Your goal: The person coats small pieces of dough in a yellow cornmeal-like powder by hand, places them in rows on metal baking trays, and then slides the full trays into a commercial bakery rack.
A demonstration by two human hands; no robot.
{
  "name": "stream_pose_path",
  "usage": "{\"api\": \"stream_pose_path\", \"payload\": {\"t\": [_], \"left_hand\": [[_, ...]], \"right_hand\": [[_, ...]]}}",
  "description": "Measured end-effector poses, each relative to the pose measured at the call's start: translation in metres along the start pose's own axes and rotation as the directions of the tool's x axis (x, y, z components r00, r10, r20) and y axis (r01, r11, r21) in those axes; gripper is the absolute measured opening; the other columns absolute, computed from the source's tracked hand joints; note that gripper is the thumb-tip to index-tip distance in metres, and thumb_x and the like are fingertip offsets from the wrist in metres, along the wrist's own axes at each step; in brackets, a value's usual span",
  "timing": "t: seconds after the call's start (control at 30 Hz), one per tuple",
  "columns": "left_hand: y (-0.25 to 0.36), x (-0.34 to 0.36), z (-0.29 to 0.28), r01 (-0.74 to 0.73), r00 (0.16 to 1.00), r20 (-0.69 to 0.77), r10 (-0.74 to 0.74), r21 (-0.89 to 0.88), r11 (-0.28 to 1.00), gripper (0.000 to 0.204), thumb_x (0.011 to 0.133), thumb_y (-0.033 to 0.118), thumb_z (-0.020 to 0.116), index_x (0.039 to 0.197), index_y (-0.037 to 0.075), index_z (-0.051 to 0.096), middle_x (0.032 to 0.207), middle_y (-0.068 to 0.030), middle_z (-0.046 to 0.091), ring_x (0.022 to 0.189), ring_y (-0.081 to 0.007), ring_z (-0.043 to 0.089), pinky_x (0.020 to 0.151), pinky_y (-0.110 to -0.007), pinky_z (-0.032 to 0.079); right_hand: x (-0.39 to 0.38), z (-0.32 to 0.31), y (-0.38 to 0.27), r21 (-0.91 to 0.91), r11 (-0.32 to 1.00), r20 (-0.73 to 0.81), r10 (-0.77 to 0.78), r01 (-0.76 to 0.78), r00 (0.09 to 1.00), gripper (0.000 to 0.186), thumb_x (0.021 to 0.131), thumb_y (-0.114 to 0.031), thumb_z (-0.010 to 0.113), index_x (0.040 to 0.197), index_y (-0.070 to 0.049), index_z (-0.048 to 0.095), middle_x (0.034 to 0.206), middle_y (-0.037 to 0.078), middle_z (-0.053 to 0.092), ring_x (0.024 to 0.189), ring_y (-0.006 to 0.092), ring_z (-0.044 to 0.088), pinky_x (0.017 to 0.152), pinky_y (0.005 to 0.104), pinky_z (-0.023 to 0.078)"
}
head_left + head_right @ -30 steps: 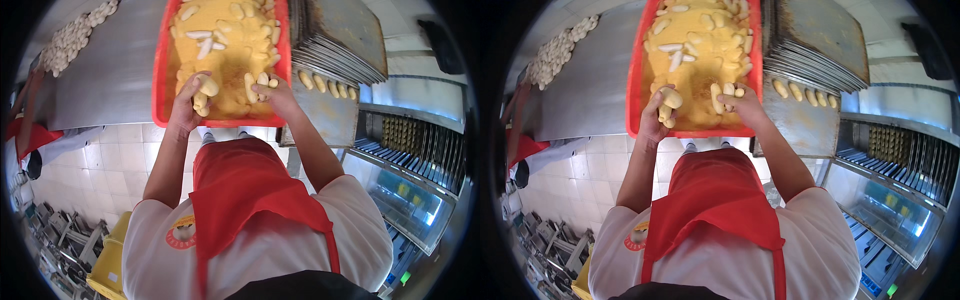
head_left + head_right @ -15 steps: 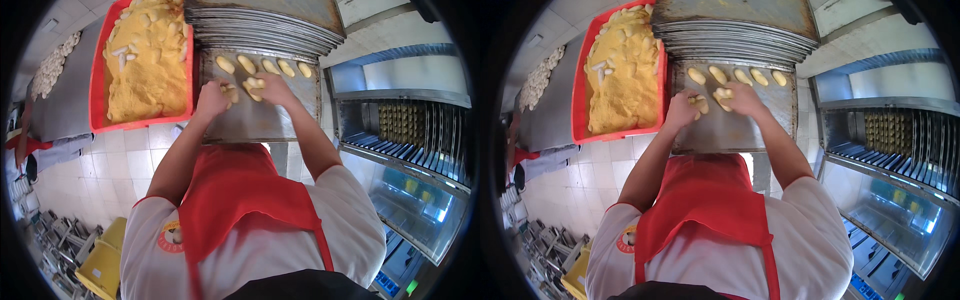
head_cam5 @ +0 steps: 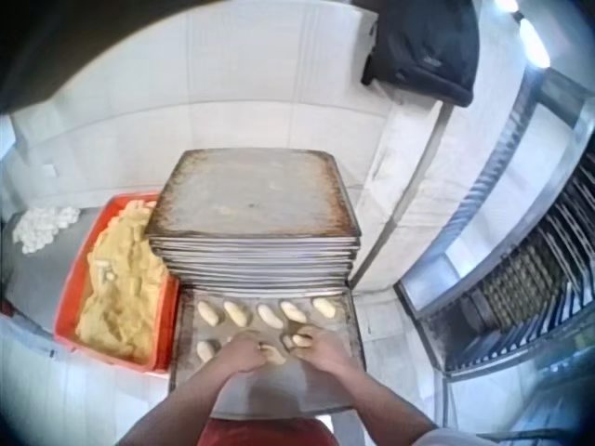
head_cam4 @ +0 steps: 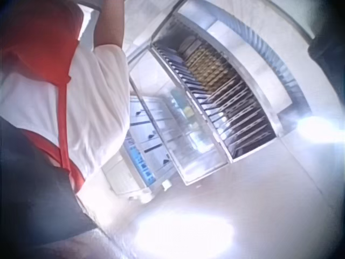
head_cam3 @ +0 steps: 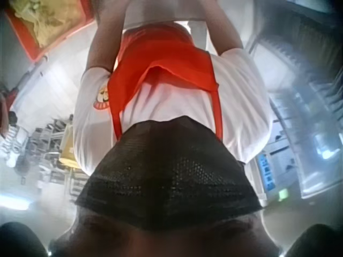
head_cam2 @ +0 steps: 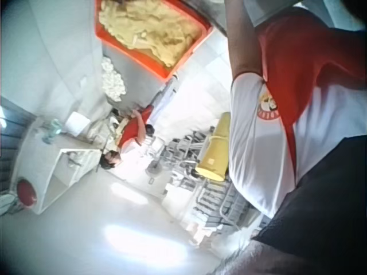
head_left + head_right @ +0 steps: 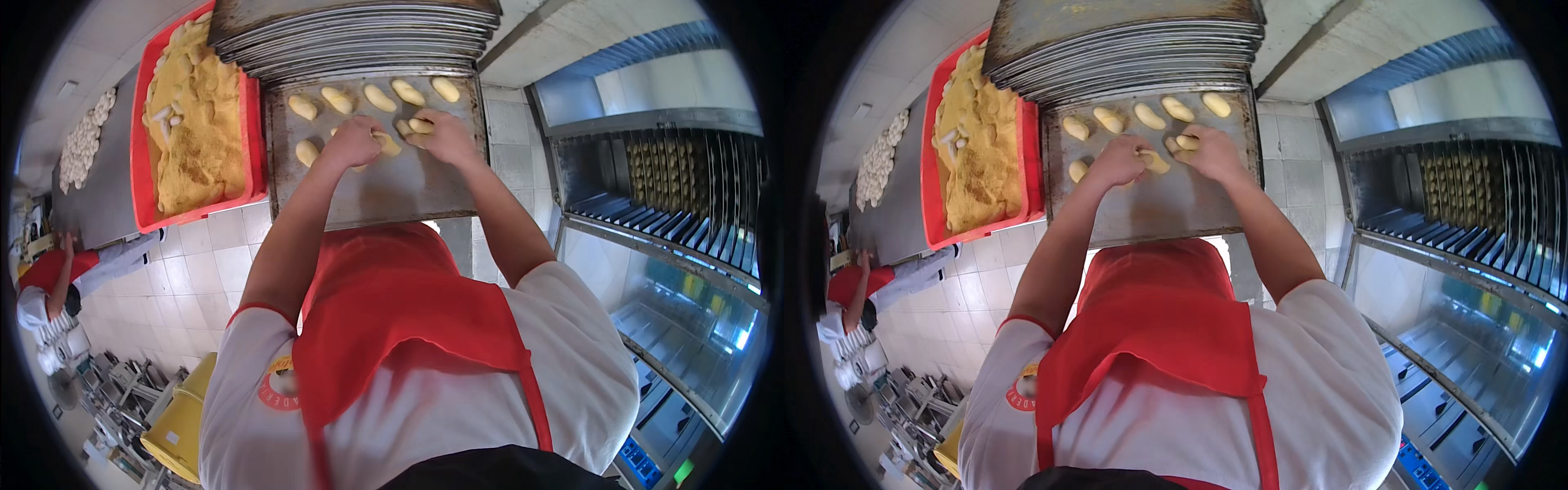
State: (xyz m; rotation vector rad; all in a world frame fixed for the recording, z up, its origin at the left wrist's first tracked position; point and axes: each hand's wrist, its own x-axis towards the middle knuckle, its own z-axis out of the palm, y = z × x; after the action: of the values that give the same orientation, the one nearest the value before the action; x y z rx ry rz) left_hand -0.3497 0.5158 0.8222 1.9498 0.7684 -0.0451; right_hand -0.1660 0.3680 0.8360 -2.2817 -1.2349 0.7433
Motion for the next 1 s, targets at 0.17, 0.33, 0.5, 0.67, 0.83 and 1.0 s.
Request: {"api": "stream_pose_path", "payload": {"t": [0.17,0.33,0.5,0.67,0.83,1.0], "left_hand": [[0.009,0.015,0.013,-0.113,0.970,-0.155,0.188,0.398,0.911,0.035,0.085,0.012,0.072,0.119,0.012,0.075,0.116,-0.0198,0.072,0.103,-0.0382,0.071,0.088,-0.047,0.058],[0.038,0.017,0.040,-0.276,0.948,-0.018,0.318,0.453,0.848,0.035,0.086,0.019,0.077,0.120,0.013,0.075,0.134,-0.0153,0.065,0.111,-0.0353,0.069,0.093,-0.045,0.057],[0.047,0.025,0.040,-0.269,0.956,0.002,0.294,0.412,0.871,0.033,0.089,0.019,0.076,0.121,0.011,0.075,0.130,-0.0119,0.067,0.108,-0.0303,0.070,0.092,-0.041,0.057],[0.027,-0.024,-0.038,-0.131,0.981,-0.193,0.035,-0.512,0.849,0.035,0.098,0.024,0.069,0.126,0.003,0.070,0.118,-0.0077,0.068,0.095,-0.0163,0.065,0.082,-0.033,0.053],[-0.054,-0.111,-0.137,-0.164,0.979,-0.142,-0.144,-0.974,-0.155,0.043,0.111,0.029,0.051,0.135,-0.007,0.051,0.109,-0.0157,0.058,0.080,-0.0135,0.054,0.065,-0.023,0.051],[-0.144,-0.188,-0.198,-0.276,0.932,-0.257,-0.256,-0.960,-0.041,0.038,0.111,0.026,0.051,0.131,-0.006,0.056,0.105,-0.0131,0.058,0.073,-0.0089,0.050,0.052,-0.017,0.043]], "right_hand": [[-0.004,0.008,0.043,0.351,0.936,-0.118,0.072,-0.026,0.990,0.045,0.083,-0.026,0.082,0.123,-0.008,0.072,0.114,0.021,0.075,0.109,0.0356,0.072,0.094,0.0419,0.056],[-0.028,-0.006,0.056,0.409,0.911,-0.324,0.093,0.051,0.941,0.036,0.088,-0.008,0.077,0.123,-0.001,0.070,0.112,0.018,0.073,0.104,0.0331,0.071,0.094,0.0388,0.055],[-0.035,-0.002,0.060,-0.134,0.970,-0.516,-0.244,0.204,0.821,0.028,0.084,-0.013,0.082,0.108,-0.003,0.071,0.100,0.017,0.072,0.093,0.0402,0.068,0.087,0.0461,0.056],[-0.028,0.010,0.076,-0.123,0.973,-0.549,-0.230,0.195,0.803,0.019,0.084,-0.015,0.082,0.097,-0.005,0.074,0.095,0.015,0.071,0.090,0.0393,0.068,0.082,0.0473,0.055],[-0.026,0.019,0.069,-0.174,0.982,-0.595,-0.163,0.072,0.787,0.019,0.084,-0.018,0.083,0.097,-0.006,0.075,0.098,0.015,0.072,0.097,0.0381,0.067,0.084,0.0467,0.055],[-0.040,0.046,-0.007,-0.116,0.924,-0.562,-0.364,0.365,0.743,0.026,0.084,-0.020,0.082,0.105,-0.008,0.072,0.109,0.015,0.069,0.105,0.0386,0.065,0.086,0.0483,0.056]]}}
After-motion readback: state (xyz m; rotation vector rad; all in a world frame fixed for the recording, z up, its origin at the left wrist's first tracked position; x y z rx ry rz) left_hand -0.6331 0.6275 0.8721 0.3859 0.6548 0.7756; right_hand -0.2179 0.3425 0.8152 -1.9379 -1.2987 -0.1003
